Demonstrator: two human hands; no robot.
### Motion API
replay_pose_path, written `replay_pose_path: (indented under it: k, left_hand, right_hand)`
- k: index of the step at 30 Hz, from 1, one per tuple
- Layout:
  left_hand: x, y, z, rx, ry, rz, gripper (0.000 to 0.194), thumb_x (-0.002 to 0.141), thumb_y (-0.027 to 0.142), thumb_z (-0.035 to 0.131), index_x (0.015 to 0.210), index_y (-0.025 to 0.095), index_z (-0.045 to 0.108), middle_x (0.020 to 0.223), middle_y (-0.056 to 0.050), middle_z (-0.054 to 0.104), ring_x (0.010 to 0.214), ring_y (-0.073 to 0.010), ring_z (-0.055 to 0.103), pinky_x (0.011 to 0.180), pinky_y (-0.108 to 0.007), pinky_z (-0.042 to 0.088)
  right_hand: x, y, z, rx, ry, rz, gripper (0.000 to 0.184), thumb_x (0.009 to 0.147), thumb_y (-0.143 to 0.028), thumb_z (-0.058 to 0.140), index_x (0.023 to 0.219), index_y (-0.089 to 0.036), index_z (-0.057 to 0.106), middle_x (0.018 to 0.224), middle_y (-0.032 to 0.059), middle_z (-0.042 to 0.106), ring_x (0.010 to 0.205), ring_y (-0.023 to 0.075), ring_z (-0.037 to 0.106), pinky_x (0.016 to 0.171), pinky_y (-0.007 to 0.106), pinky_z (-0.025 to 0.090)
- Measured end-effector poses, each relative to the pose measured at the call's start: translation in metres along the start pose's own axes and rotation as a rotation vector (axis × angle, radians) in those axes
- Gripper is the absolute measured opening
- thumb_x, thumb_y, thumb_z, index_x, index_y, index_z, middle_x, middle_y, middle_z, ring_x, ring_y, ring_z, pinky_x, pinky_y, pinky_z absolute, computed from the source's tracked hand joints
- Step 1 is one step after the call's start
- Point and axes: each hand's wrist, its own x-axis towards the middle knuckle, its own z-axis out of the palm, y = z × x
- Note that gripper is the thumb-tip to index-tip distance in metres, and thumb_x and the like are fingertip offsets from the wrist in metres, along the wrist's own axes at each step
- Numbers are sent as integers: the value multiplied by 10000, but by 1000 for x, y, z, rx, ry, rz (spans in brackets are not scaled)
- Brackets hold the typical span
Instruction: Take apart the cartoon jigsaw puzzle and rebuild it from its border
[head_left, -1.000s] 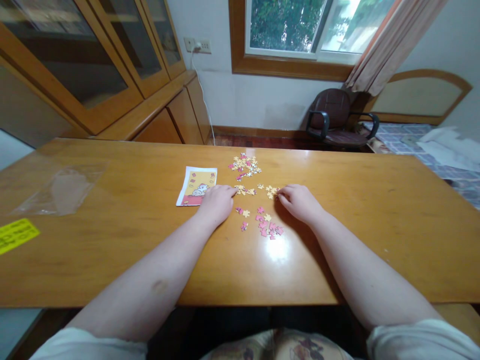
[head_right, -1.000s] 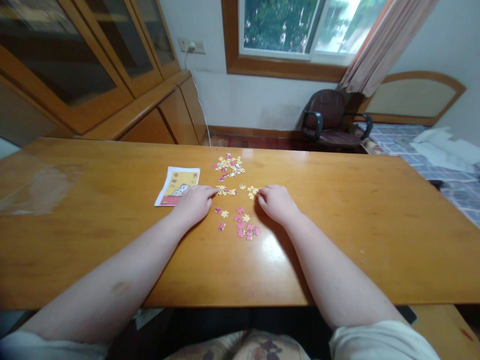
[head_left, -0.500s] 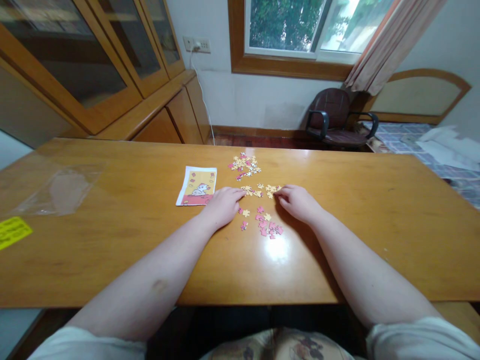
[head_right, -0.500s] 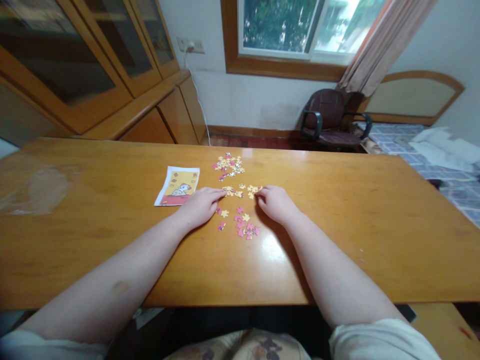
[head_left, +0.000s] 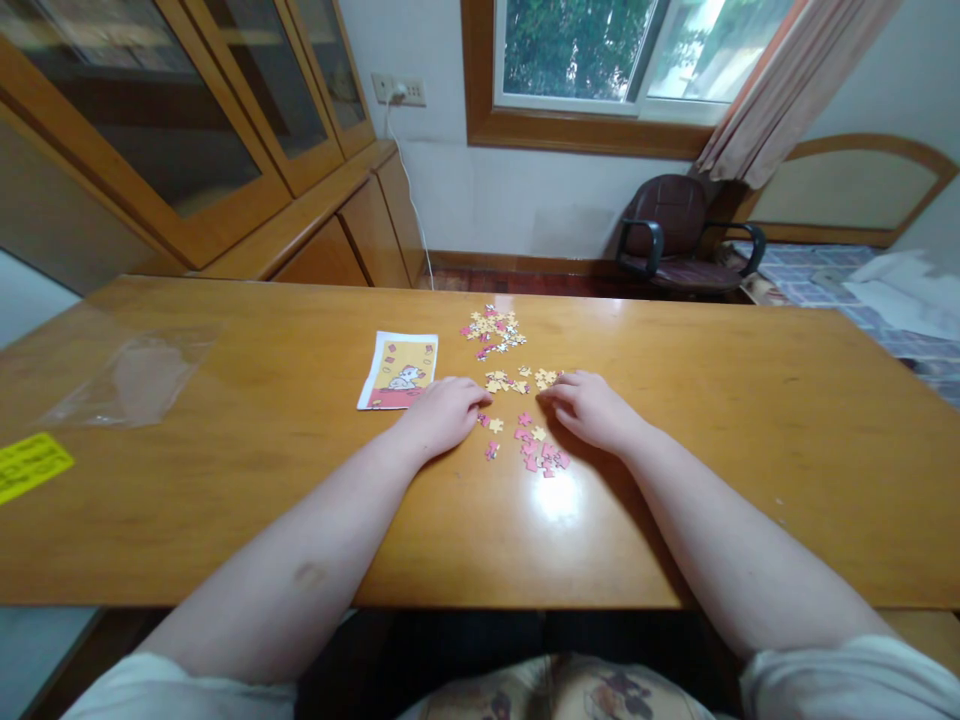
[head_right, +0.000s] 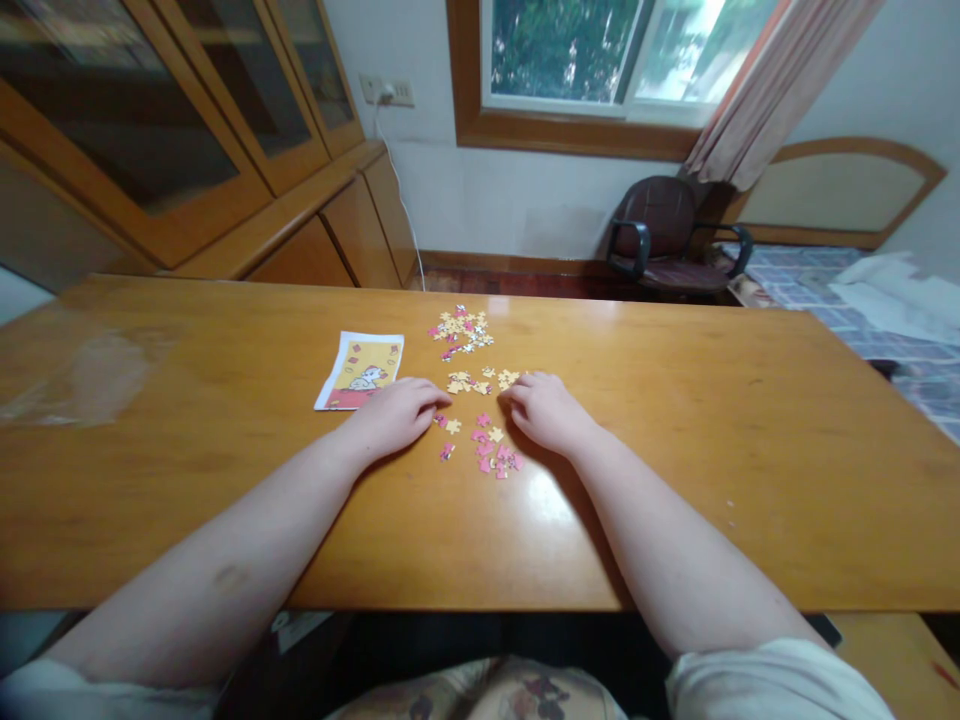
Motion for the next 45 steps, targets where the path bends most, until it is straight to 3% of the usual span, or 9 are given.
replay_pose_path:
  k: [4, 9, 14, 21, 32, 38, 42, 45]
  left_hand:
    - [-5, 5, 0, -65, -51, 133, 304, 872, 184, 486, 1101, 239, 678, 1070, -53, 667, 1026, -212, 585, 926, -360, 461]
    - [-2, 4, 5, -166, -81, 179, 315, 879, 129, 467, 1093, 218, 679, 1113, -57, 657, 1079, -202, 569, 978, -353, 445]
    - [2, 3, 9, -220, -43, 141, 300, 878, 124, 475, 1094, 204, 667, 1107, -55, 664, 1054, -196, 586, 970, -354, 456]
    - [1, 2, 1, -186, -90, 65, 365, 722, -19, 424, 881, 182, 684, 924, -37, 676, 909, -189, 608, 860, -331, 488]
    - [-1, 1, -1, -205, -131, 55, 225, 828, 154, 514, 974, 192, 681, 979, -49, 678, 912, -191, 618, 816, -317, 485]
    - [-2, 0, 0, -160, -111, 23, 189, 839, 259, 533, 949, 194, 672, 961, -58, 672, 868, -200, 610, 782, -319, 472]
    - [-2, 0, -1, -159, -115, -6, 171, 815, 287, 538, 911, 198, 648, 921, -48, 664, 831, -200, 603, 734, -306, 460]
    - [-3, 2, -4, -145, -122, -19, 158, 791, 314, 559, 877, 203, 633, 897, -40, 656, 823, -203, 596, 717, -304, 449]
  right_hand:
    - [-2, -7, -5, 104, -40, -121, 267, 886, -155, 505, 1026, -190, 730, 907, 73, 683, 866, 191, 588, 821, 321, 434]
    - [-4, -14, 1, 144, -45, -201, 240, 894, -257, 585, 1087, -213, 721, 1002, 88, 675, 940, 209, 561, 851, 354, 406]
    - [-2, -9, 9, 91, -2, -145, 206, 904, -260, 593, 1053, -230, 732, 969, 83, 680, 919, 213, 538, 822, 361, 368]
    - [-3, -8, 2, 31, 38, -97, 200, 918, -247, 562, 1019, -221, 732, 911, 72, 667, 894, 204, 512, 768, 332, 308]
    - [-3, -4, -2, 20, 87, -76, 239, 945, -325, 535, 942, -205, 741, 892, 77, 673, 870, 199, 509, 764, 338, 299]
    - [-8, -31, -5, 113, -59, -229, 260, 946, -318, 522, 1096, -219, 710, 961, 81, 662, 902, 201, 502, 821, 349, 322]
    - [-13, -58, -2, 74, -152, -329, 381, 924, -426, 540, 1262, -276, 632, 1033, 99, 617, 947, 235, 470, 868, 392, 322]
    - [-14, -64, 0, 42, -172, -338, 390, 923, -459, 528, 1252, -283, 643, 1009, 102, 606, 936, 242, 460, 911, 426, 305]
